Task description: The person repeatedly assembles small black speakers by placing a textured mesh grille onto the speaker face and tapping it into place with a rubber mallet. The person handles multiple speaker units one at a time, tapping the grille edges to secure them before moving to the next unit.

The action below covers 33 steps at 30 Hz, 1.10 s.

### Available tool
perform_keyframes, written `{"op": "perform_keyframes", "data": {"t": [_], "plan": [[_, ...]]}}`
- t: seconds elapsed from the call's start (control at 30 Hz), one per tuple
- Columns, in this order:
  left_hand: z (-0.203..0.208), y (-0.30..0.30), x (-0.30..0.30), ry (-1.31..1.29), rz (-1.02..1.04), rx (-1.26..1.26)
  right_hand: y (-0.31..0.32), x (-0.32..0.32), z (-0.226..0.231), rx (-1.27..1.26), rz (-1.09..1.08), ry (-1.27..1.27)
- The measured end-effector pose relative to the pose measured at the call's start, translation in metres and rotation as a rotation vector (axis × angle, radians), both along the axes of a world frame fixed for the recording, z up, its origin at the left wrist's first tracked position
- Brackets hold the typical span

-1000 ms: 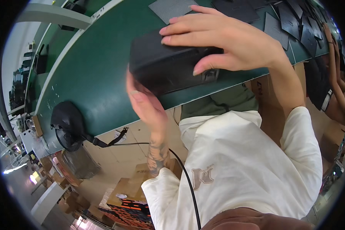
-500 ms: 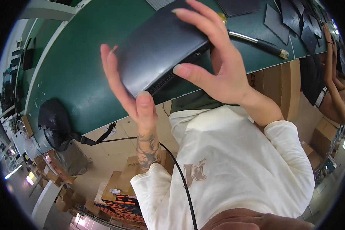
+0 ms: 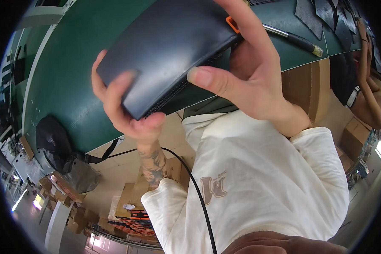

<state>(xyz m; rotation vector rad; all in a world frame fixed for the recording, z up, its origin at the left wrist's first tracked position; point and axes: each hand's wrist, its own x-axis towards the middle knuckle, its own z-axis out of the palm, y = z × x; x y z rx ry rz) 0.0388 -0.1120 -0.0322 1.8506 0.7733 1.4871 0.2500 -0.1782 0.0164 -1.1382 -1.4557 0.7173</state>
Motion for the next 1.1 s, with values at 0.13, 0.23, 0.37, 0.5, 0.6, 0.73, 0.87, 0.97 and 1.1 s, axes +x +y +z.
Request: {"op": "perform_keyframes", "data": {"t": [0.13,0.23,0.37,0.5,0.6,0.73,0.87,0.97,1.1], "plan": [[0.014,0.002,-0.008,-0.004,-0.126,-0.073,-0.001,-0.001,0.0,-0.002,0.006,0.009],[0.019,0.014,-0.02,0.116,-0.204,-0.032,-0.003,-0.001,0.0,-0.009,-0.004,0.012],[0.021,0.015,-0.025,0.245,-0.162,0.025,-0.004,-0.001,0.001,-0.018,0.0,0.022],[0.027,0.0,-0.013,0.125,-0.106,-0.067,-0.001,-0.002,0.001,-0.026,0.012,0.033],[0.021,-0.003,-0.001,-0.004,-0.065,-0.099,-0.001,-0.004,0.0,-0.03,0.014,0.027],[0.021,-0.004,0.006,0.023,0.011,-0.11,0.006,0.001,0.004,-0.052,0.037,0.051],[0.023,-0.006,0.004,0.083,0.029,-0.089,0.016,0.012,0.015,-0.112,0.089,0.074],[0.025,-0.005,0.002,0.105,0.01,-0.084,0.023,0.017,0.038,-0.232,0.126,0.156],[0.026,-0.003,0.004,0.086,-0.029,-0.089,0.023,0.014,0.04,-0.297,0.149,0.41]]}}
